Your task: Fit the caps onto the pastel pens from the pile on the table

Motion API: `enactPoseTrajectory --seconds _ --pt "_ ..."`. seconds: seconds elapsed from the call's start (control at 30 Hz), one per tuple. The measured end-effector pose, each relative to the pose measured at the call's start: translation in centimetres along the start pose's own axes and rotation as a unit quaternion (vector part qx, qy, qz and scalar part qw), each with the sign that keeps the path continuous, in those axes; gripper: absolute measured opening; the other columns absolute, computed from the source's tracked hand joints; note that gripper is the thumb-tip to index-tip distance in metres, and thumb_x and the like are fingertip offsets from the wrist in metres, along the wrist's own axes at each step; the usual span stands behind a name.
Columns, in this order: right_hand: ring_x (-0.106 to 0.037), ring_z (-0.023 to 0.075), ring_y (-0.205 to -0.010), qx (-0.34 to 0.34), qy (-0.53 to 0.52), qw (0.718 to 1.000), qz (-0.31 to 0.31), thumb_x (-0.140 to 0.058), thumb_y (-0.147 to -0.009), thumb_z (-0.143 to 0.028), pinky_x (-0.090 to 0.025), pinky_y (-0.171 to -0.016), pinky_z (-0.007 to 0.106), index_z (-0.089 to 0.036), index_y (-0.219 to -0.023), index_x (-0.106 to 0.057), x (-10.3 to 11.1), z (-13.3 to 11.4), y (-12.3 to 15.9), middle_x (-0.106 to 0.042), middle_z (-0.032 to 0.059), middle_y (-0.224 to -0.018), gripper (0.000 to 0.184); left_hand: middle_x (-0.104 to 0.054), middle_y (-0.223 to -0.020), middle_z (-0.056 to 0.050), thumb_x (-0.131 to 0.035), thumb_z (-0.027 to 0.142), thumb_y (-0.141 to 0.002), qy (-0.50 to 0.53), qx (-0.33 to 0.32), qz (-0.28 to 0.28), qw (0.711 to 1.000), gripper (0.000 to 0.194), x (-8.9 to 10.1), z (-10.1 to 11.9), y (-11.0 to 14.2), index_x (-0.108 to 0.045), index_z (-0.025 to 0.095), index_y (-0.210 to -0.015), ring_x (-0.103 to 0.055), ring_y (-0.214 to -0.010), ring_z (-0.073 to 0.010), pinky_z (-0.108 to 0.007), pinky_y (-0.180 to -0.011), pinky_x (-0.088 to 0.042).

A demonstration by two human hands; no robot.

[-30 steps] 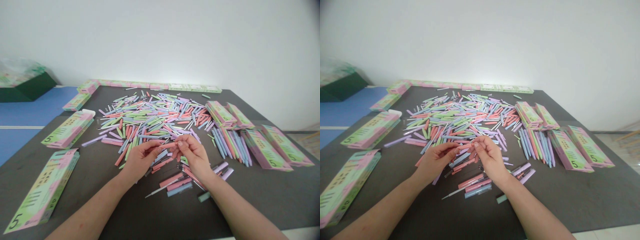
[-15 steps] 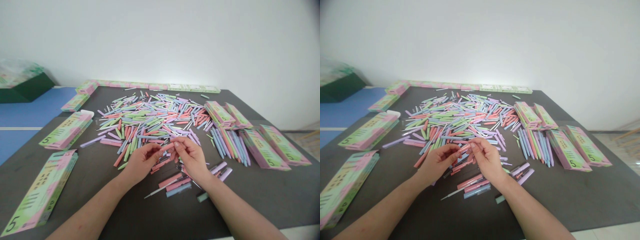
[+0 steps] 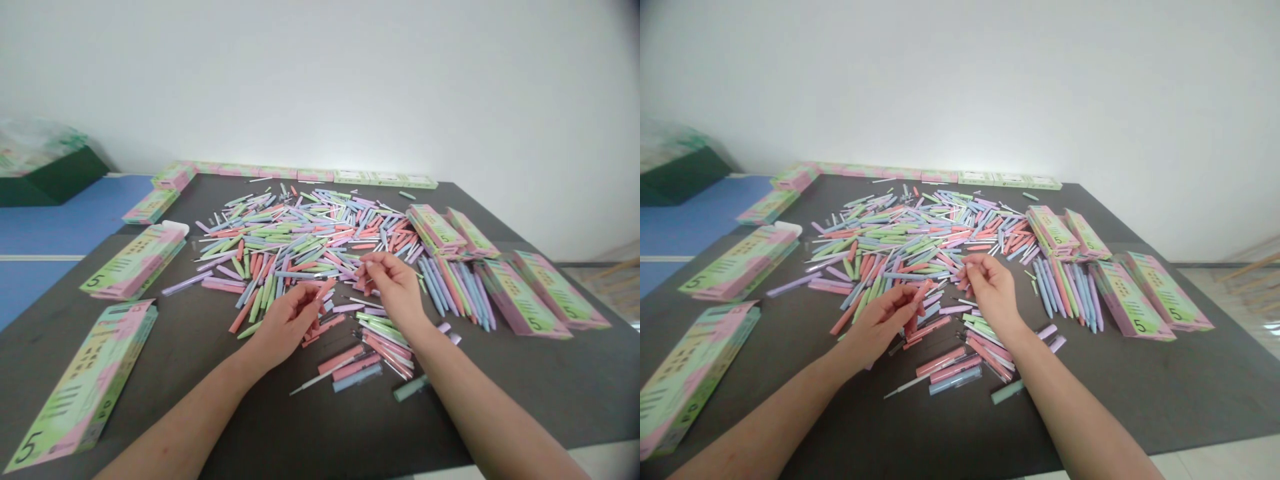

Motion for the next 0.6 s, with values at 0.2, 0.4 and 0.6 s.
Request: enactPoseTrajectory --seconds 0.2,0.4,0.6 --pt "-0.065 0.0226 -0.094 0.118 0.521 0.844 -0.053 -0.048 -0.082 -0.009 -0.047 -0.087 0.034 -0.013 -0.094 -0.072 2.7 0.6 -6.3 -0.072 0.0117 -0.097 0.027 -0.058 -0.07 0.003 -0.043 0.021 -0.085 -0.042 0.015 0.048 0.998 0.012 0.6 0.3 -0.1 -0.053 0.017 -0.09 -0.044 -0.046 -0.0064 -0.019 -0.043 -0.034" --pt "-0.064 0.0255 -0.1 0.104 0.594 0.784 -0.144 -0.05 -0.076 -0.003 -0.045 -0.092 0.033 -0.009 -0.096 -0.075 2.3 2.3 -8.8 -0.072 0.016 -0.103 0.033 -0.051 -0.063 0.006 -0.044 0.022 -0.083 -0.056 0.032 0.089 0.994 0.006 1.3 -0.5 -0.3 -0.05 0.019 -0.085 -0.038 -0.044 -0.0065 -0.019 -0.041 -0.028" --pt "-0.065 0.0255 -0.099 0.094 0.635 0.738 -0.208 -0.053 -0.077 -0.007 -0.044 -0.089 0.032 -0.012 -0.096 -0.075 1.9 3.6 -9.3 -0.073 0.0138 -0.102 0.03 -0.05 -0.062 0.006 -0.045 0.022 -0.081 -0.045 0.031 0.085 0.995 0.008 1.3 -0.3 -0.2 -0.051 0.019 -0.086 -0.037 -0.045 -0.0068 -0.019 -0.041 -0.025"
Point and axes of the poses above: each hand's wrist, its own y-axis away from the middle knuckle, its own x-axis out of the back of the hand, z = x × y, the point moved 5 cm from there along -y, towards the middle knuckle
